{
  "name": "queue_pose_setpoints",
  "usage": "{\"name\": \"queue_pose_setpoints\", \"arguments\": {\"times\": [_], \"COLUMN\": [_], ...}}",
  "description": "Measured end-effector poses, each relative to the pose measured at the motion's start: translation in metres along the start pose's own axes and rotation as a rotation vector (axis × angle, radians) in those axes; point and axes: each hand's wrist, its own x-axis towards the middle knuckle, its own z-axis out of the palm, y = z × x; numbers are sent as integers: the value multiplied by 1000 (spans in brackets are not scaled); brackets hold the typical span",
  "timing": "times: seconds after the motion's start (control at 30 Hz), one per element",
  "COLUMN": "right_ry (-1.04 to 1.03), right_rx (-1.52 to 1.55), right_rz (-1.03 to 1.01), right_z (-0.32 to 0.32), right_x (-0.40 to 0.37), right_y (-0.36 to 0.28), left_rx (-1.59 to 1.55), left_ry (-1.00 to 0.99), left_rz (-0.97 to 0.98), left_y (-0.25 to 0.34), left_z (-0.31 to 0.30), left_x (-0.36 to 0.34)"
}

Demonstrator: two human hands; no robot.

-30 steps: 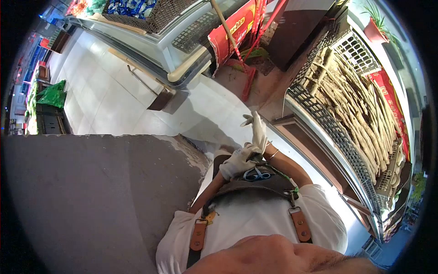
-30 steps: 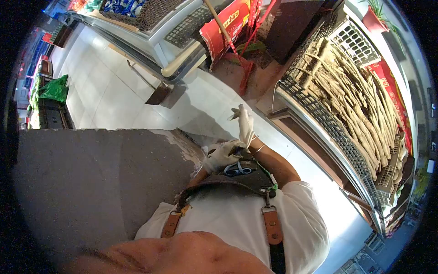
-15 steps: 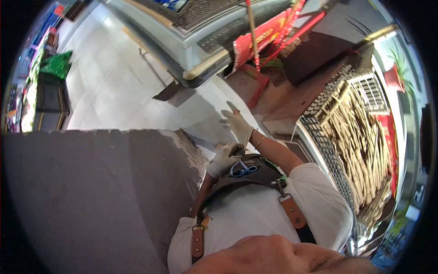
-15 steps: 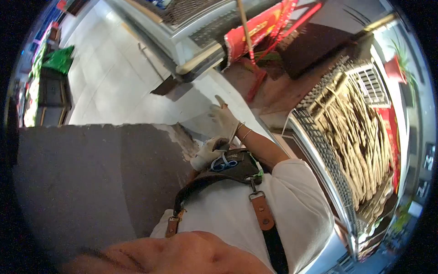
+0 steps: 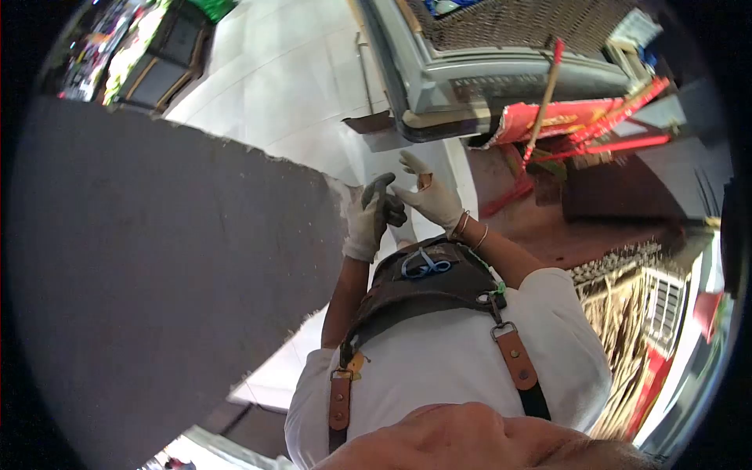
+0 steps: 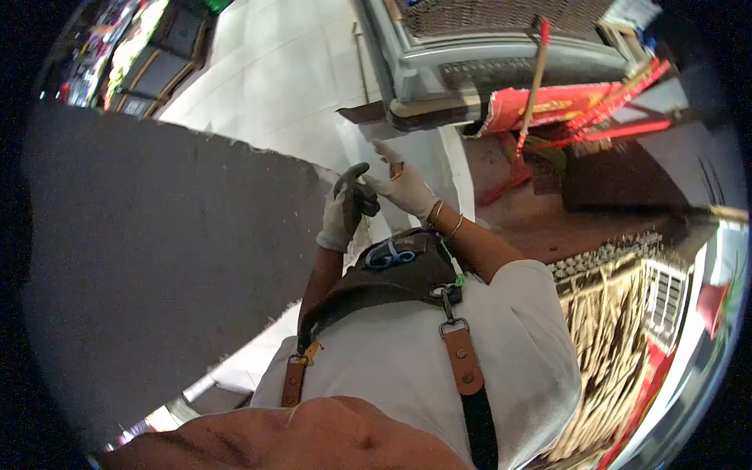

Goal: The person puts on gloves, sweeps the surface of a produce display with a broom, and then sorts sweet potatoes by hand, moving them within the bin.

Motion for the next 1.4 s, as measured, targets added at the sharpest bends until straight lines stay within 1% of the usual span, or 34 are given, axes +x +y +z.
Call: {"name": "queue_pose_setpoints", "arguments": {"times": [0.03,0.07,0.1,0.13,0.17,0.23,0.27,0.3,0.37,0.4,0.43,0.47,0.5,0.57,0.6,0.7,0.73,0.83,0.87,0.97,1.0,1.07,1.1,1.13,1.17,1.2,1.23,1.27,1.33,1.37,1.4], "right_ry": [-70,-132,-159,-179,-192,-138,-110,-81,-19,21,64,106,90,73,91,133,31,-39,-42,-70,16,172,206,235,298,365,486,613,918,1098,1120], "right_rx": [-12,97,70,43,17,84,116,103,84,84,84,84,50,-23,45,-228,-167,-140,-178,-297,-184,46,5,-37,-124,-215,-90,42,215,0,2], "right_rz": [-44,-49,-91,-136,-179,-115,-86,-104,-135,-149,-161,-172,-85,83,-60,-203,-70,150,190,314,200,-35,-12,10,-38,-79,-36,-8,82,-36,-126], "right_z": [-3,-6,-12,-20,-28,-46,-56,-65,-77,-81,-82,-83,-83,-84,-79,-91,-97,-108,-114,-132,-131,-121,-126,-138,-160,-181,-210,-239,-291,-319,-347], "right_x": [1,3,7,12,17,23,26,28,31,33,34,34,33,30,39,37,34,25,24,17,16,17,20,21,29,36,44,52,66,79,91], "right_y": [-7,-15,-16,-17,-16,-13,-11,-6,3,4,-2,-7,-9,-15,11,-15,-19,-24,-25,-22,-4,57,70,82,97,111,96,80,19,16,24], "left_rx": [73,147,224,178,138,60,-68,5,156,283,355,408,459,633,571,610,611,678,834,949,948,1037,1082,1150,1145,1139,1131,1008,891,827,998], "left_ry": [37,69,96,226,247,285,224,296,444,400,306,266,223,88,129,89,107,41,-32,-267,-290,-360,-389,-389,-478,-561,-638,-629,-399,-285,-167], "left_rz": [18,32,43,79,147,266,333,341,347,219,151,94,36,67,-28,-95,-92,-81,-104,-69,-84,-115,-127,-231,-160,-83,-1,-74,-157,-198,-96], "left_y": [2,4,7,11,10,7,6,2,3,4,-6,-16,-24,-39,-38,-33,-37,-44,-44,-44,-49,-58,-60,-46,-68,-105,-125,-113,-111,-111,-125], "left_z": [6,14,23,41,45,45,46,51,81,93,96,106,117,125,127,130,131,136,139,141,141,145,149,177,165,139,126,141,138,132,105], "left_x": [0,2,3,3,7,12,17,21,20,17,16,17,18,26,27,24,25,25,27,34,39,51,57,56,65,80,88,79,74,69,68]}}
